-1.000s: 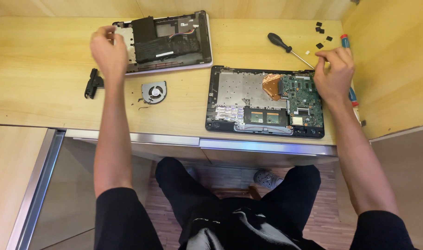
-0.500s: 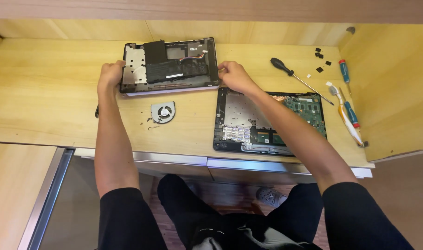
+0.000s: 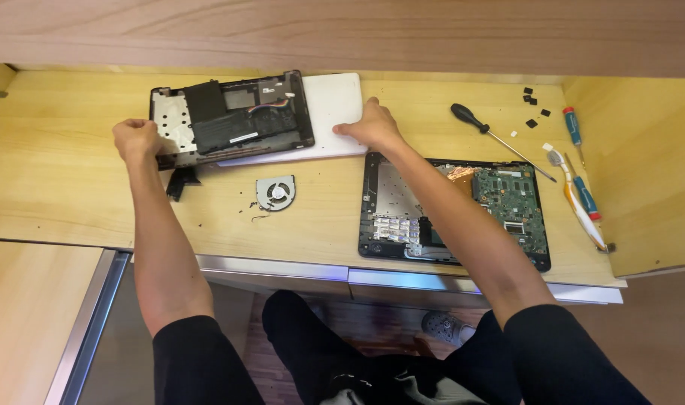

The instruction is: Reassembling and cleaning the internal components of a laptop using a screwdriver and a brush.

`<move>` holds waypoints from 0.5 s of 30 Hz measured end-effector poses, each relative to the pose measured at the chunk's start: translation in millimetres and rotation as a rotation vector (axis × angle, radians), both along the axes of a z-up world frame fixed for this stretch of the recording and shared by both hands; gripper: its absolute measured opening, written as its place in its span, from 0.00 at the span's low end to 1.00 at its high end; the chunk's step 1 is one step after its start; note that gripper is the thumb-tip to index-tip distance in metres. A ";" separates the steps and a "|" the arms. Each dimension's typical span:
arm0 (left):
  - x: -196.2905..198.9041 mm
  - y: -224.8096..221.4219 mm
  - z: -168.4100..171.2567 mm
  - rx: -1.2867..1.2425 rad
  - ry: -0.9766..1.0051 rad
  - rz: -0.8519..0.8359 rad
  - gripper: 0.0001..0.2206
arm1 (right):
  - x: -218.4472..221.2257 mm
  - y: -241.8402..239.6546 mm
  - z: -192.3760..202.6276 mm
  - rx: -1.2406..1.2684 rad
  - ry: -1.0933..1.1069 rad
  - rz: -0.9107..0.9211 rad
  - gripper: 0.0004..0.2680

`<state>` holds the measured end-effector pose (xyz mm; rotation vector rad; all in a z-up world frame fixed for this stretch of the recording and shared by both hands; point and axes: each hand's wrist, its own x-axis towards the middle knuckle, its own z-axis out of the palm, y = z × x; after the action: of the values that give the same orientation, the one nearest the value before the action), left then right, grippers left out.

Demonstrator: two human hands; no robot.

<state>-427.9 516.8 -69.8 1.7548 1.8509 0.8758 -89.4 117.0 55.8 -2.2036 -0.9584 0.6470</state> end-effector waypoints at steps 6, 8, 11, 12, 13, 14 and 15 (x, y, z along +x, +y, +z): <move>-31.7 -58.9 67.3 -0.201 -0.289 0.158 0.08 | -1.3 45.3 -2.1 -0.376 0.043 -0.188 0.40; -42.3 -56.9 55.1 -0.203 -0.317 0.173 0.07 | -19.0 36.3 24.1 -0.338 0.163 -0.217 0.32; -39.7 -62.2 51.7 -0.231 -0.347 0.189 0.06 | -9.7 45.4 11.2 -0.254 0.276 -0.243 0.30; -36.4 -65.2 53.8 -0.256 -0.356 0.193 0.05 | -0.2 53.6 -0.6 -0.208 0.263 -0.239 0.35; -34.4 -59.8 48.1 -0.255 -0.359 0.193 0.05 | 3.9 56.9 -3.4 -0.207 0.261 -0.239 0.35; -35.2 -54.9 42.7 -0.234 -0.324 0.209 0.05 | 6.0 60.4 -7.2 -0.135 0.340 -0.262 0.35; -36.0 -49.9 37.5 -0.214 -0.289 0.225 0.05 | 8.0 64.1 -11.0 -0.062 0.419 -0.285 0.35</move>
<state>-463.9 467.0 -32.2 1.2393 1.8900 0.9204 -81.4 181.1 44.8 -2.0836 -0.4072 0.9592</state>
